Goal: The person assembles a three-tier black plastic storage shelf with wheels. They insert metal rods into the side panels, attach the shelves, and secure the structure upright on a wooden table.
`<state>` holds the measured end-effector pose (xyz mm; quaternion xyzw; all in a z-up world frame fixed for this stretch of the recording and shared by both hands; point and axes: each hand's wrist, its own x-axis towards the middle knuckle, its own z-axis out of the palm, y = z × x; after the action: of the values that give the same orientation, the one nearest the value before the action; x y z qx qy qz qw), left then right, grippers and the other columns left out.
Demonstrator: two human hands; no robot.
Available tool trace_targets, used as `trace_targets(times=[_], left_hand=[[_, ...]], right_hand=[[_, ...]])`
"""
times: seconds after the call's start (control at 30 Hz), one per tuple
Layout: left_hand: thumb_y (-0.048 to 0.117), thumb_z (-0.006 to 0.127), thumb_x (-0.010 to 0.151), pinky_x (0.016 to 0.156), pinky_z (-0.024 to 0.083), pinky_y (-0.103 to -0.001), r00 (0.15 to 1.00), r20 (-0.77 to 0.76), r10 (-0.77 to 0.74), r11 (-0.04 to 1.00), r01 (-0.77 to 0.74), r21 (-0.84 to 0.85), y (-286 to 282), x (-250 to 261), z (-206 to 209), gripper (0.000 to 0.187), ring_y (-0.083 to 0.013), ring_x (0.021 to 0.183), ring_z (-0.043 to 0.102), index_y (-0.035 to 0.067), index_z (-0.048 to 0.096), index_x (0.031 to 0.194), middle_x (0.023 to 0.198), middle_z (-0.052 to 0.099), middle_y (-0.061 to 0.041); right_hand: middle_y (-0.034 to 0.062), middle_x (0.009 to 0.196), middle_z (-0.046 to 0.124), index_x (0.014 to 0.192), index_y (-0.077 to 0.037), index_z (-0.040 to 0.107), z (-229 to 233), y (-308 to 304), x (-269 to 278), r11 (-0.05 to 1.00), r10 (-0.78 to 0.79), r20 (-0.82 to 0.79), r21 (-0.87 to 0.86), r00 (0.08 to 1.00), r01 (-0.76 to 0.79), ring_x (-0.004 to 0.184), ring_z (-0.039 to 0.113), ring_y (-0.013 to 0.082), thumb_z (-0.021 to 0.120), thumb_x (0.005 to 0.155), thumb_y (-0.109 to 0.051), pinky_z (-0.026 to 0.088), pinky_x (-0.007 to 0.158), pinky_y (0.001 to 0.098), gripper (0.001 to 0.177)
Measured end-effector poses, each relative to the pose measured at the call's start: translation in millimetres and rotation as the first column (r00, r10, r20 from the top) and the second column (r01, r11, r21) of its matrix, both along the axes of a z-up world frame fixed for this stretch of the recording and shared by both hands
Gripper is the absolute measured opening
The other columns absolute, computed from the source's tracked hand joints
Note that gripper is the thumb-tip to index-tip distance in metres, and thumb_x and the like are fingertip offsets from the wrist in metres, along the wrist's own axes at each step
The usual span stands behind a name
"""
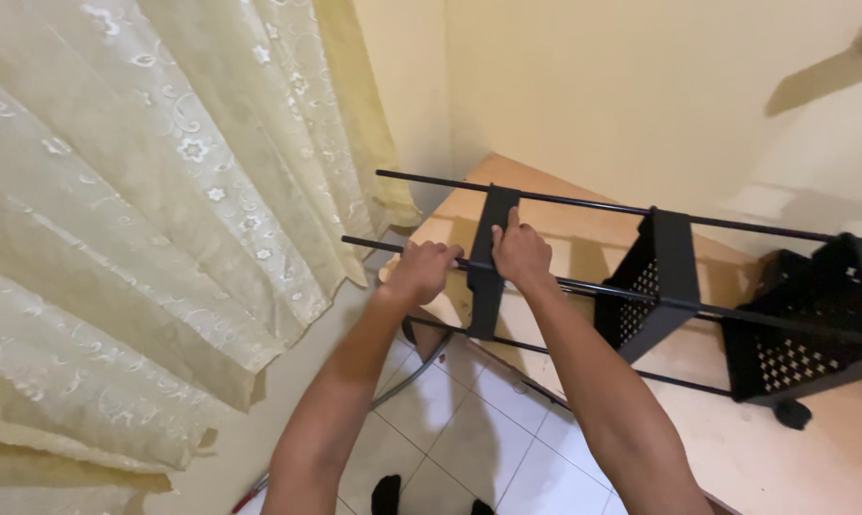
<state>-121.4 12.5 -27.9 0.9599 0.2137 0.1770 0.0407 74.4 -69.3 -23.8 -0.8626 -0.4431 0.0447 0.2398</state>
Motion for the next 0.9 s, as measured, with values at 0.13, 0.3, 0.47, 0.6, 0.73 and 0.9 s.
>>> trace_targets(times=[0.13, 0.3, 0.47, 0.6, 0.73, 0.9], left_hand=[[0.012, 0.055, 0.099, 0.093, 0.038, -0.059, 1.000, -0.016, 0.024, 0.997, -0.025, -0.068, -11.5, -1.7, 15.7, 0.043, -0.0360, 0.106, 0.063, 0.015, 0.051, 0.141, 0.107, 0.071, -0.013], [-0.006, 0.052, 0.078, 0.093, 0.038, -0.062, 0.999, -0.040, -0.022, 0.983, 0.015, -0.182, -28.9, 6.8, 27.0, 0.083, -0.0371, 0.110, 0.062, 0.019, 0.034, 0.155, 0.117, 0.069, -0.016], [0.019, 0.055, 0.094, 0.104, 0.038, -0.061, 0.985, -0.064, 0.158, 0.926, -0.170, -0.337, -29.1, 35.8, 26.1, 0.070, -0.0410, 0.115, 0.065, 0.014, 0.029, 0.160, 0.113, 0.073, -0.021], [0.046, 0.055, 0.102, 0.103, 0.039, -0.061, 0.932, -0.047, 0.360, 0.848, -0.348, -0.400, -26.8, 54.1, 31.1, 0.057, -0.0436, 0.118, 0.062, 0.009, 0.046, 0.145, 0.119, 0.070, -0.023], [0.049, 0.057, 0.097, 0.108, 0.037, -0.062, 0.873, -0.195, 0.448, 0.755, -0.486, -0.440, -35.4, 59.9, 35.9, 0.046, -0.0382, 0.123, 0.062, 0.013, 0.068, 0.125, 0.123, 0.070, -0.016], [0.047, 0.060, 0.096, 0.106, 0.040, -0.061, 0.852, -0.268, 0.449, 0.712, -0.523, -0.469, -40.8, 46.6, 20.3, 0.047, -0.0391, 0.124, 0.060, 0.010, 0.068, 0.123, 0.127, 0.067, -0.016]], right_hand=[[0.0181, 0.108, 0.073, 0.117, -0.008, 0.070, -1.7, -35.1, 5.2, 0.988, -0.073, 0.148, 0.143, 0.986, 0.051, 0.100, 0.070, 0.0388, 0.055, 0.100, -0.037, 0.048, 0.090, 0.0590, 0.037], [0.0166, 0.105, 0.072, 0.106, -0.006, 0.076, -4.5, -75.8, 28.9, 0.980, -0.184, 0.310, 0.137, 0.933, 0.148, 0.104, 0.061, 0.0364, 0.057, 0.102, -0.034, 0.037, 0.094, 0.0585, 0.034], [0.0230, 0.135, 0.057, 0.111, -0.005, 0.075, 3.2, -113.7, 51.1, 0.912, -0.363, 0.311, 0.312, 0.878, 0.266, 0.130, 0.038, 0.0382, 0.061, 0.095, -0.029, 0.025, 0.101, 0.0630, 0.031], [0.0341, 0.140, 0.045, 0.132, -0.003, 0.057, 4.9, -140.8, 72.0, 0.849, -0.517, 0.216, 0.255, 0.828, 0.464, 0.134, 0.030, 0.0457, 0.068, 0.088, -0.037, 0.020, 0.099, 0.0680, 0.057], [0.0398, 0.136, 0.045, 0.150, -0.003, 0.036, 5.0, -156.5, 93.9, 0.826, -0.561, 0.084, 0.119, 0.824, 0.551, 0.130, 0.036, 0.0506, 0.072, 0.085, -0.041, 0.020, 0.101, 0.0678, 0.083], [0.0346, 0.134, 0.051, 0.149, -0.006, 0.040, 3.9, -170.4, 106.2, 0.840, -0.543, 0.029, 0.029, 0.839, 0.542, 0.128, 0.045, 0.0475, 0.076, 0.083, -0.028, 0.024, 0.102, 0.0669, 0.078]])
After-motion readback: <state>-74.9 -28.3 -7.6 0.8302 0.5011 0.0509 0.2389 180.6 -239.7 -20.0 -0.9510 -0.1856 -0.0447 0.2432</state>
